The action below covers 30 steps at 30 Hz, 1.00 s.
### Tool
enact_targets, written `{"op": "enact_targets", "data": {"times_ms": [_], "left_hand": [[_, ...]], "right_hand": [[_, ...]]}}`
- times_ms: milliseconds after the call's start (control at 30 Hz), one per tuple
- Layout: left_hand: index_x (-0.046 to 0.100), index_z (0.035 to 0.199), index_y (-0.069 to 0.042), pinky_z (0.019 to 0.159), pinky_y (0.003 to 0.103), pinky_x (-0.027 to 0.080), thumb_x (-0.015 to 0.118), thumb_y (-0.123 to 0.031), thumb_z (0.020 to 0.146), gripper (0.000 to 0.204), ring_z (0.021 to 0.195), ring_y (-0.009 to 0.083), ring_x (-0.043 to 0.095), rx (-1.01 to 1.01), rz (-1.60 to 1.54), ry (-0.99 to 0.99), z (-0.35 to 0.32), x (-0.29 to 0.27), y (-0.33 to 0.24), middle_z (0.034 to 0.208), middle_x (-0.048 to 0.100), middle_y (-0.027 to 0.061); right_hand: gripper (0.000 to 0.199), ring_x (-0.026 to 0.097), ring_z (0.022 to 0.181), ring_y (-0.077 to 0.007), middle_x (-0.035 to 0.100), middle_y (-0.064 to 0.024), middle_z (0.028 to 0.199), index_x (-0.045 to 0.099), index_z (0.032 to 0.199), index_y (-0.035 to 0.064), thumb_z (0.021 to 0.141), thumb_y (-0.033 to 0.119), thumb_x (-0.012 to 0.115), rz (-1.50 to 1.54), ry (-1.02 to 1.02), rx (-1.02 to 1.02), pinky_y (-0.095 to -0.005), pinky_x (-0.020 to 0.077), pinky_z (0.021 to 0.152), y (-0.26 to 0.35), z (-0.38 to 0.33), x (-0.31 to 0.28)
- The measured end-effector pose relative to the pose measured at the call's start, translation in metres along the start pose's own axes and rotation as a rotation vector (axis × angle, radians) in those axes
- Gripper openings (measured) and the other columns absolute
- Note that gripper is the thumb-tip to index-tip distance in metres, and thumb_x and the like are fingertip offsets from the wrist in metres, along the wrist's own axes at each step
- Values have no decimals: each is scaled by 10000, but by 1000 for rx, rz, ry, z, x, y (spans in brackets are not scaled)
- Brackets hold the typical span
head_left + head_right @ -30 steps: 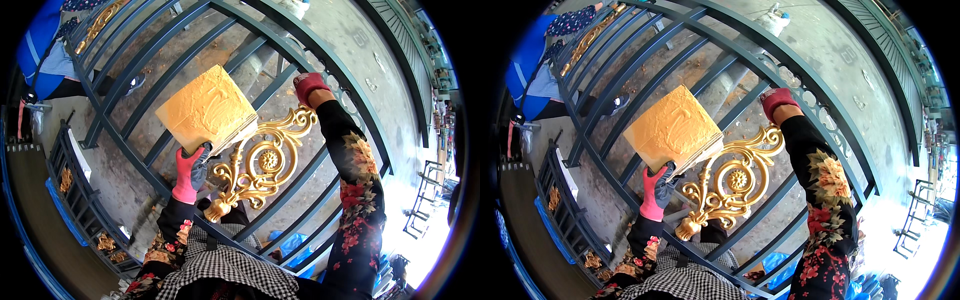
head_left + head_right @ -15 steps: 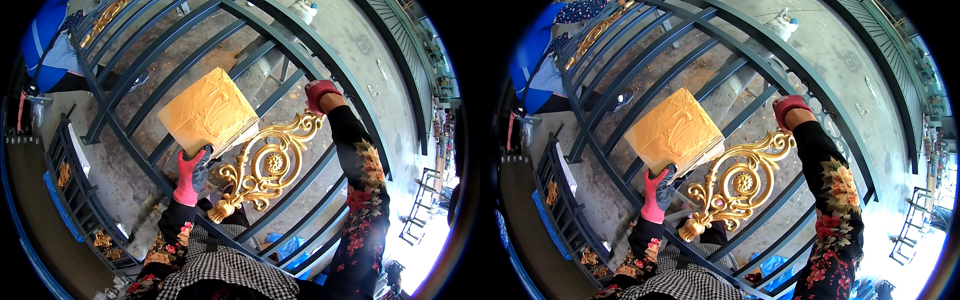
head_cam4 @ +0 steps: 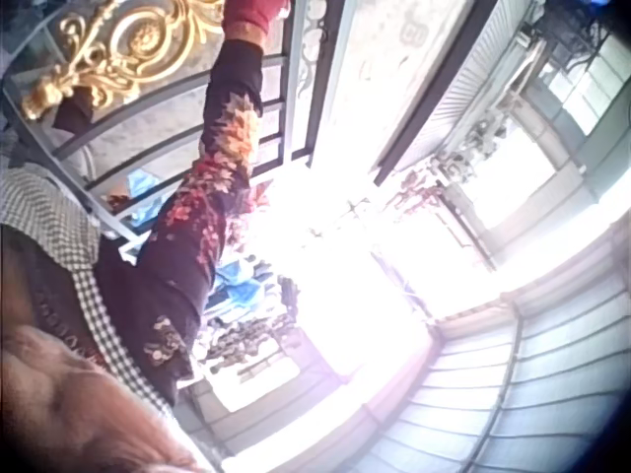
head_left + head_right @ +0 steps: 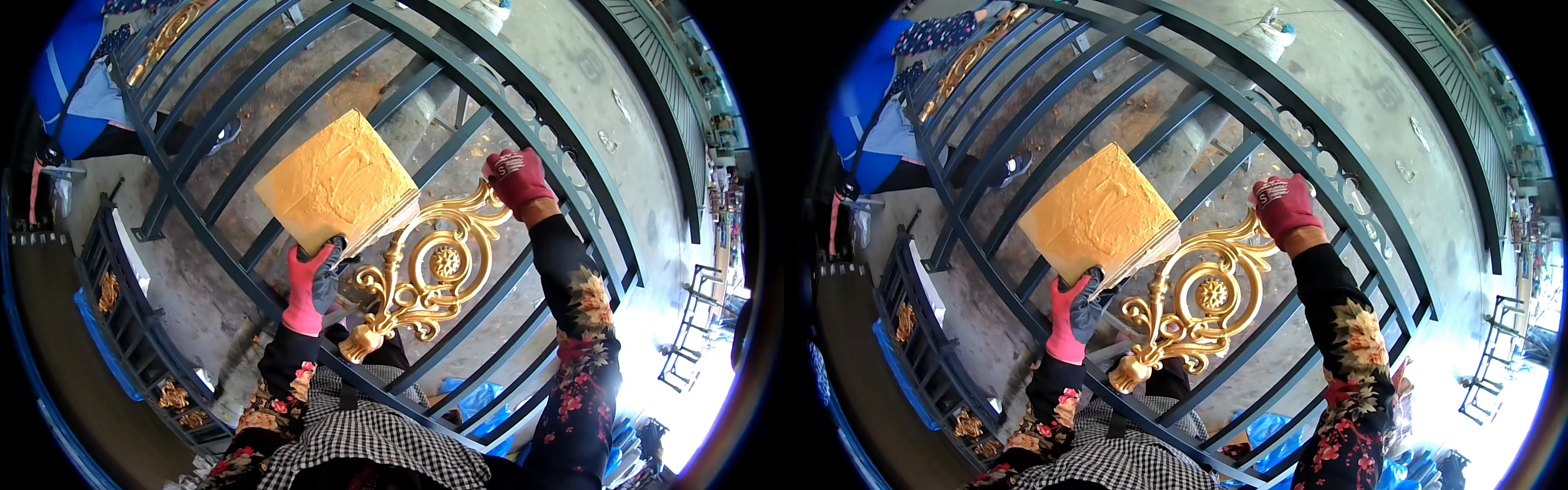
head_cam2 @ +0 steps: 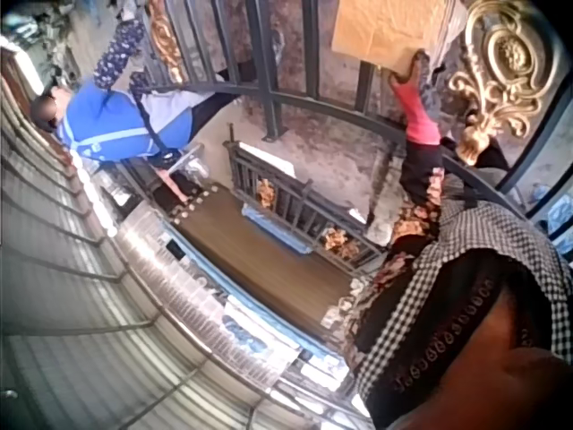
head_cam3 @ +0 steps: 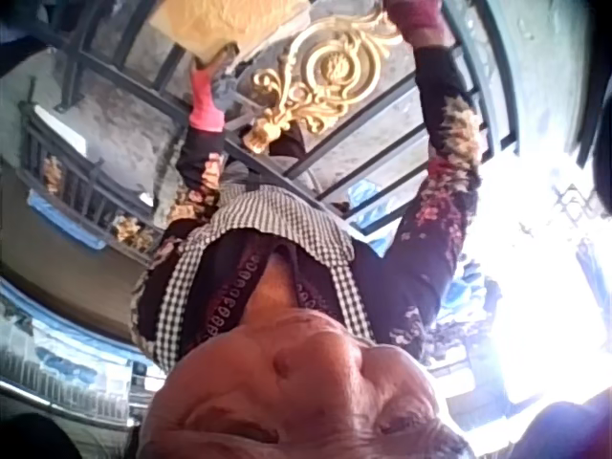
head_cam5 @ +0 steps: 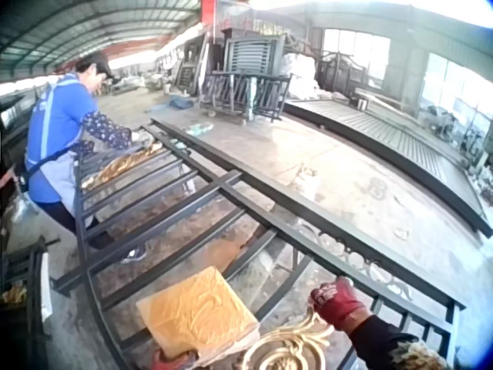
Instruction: The person applies gold leaf to an ornate metal gate using a sponge. They repeatedly dab the sponge onto the gold leaf pad and press it onto the gate's decorative elements, covering the surface with gold.
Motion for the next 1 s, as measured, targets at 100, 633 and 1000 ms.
{"op": "enact_targets", "data": {"times_ms": [100, 633, 1000], "left_hand": [[557, 1089, 9, 764, 355, 551, 590, -16, 851, 241, 893, 214, 636, 75, 56, -20, -7, -8, -14, 1013, 613, 107], [565, 1070, 35, 752, 260, 518, 621, -12, 856, 226, 874, 155, 630, 298, 287, 106, -5, 10, -24, 1005, 622, 89], [505, 1144, -3, 671, 403, 586, 611, -3, 855, 308, 863, 209, 624, 86, 133, 73, -5, 24, -14, 1064, 564, 110]], "right_hand": [[116, 633, 765, -276, 639, -75, 792, 617, 802, 154, 768, 265, 620, 14, -69, 56, -396, 456, 672, 13, 11, 12], [255, 633, 827, -301, 663, -90, 900, 632, 936, 140, 766, 329, 657, 612, -390, 819, -391, 478, 743, -3, -100, 54], [230, 634, 810, -313, 661, -104, 888, 639, 899, 127, 762, 310, 663, 889, -643, 906, -400, 492, 700, -25, -93, 54]]}}
Point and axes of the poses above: each hand's wrist, its own z-axis towards the middle knuckle, its own x-axis out of the palm, y = z × x, the point moved 3 cm from there along z, towards the middle knuckle
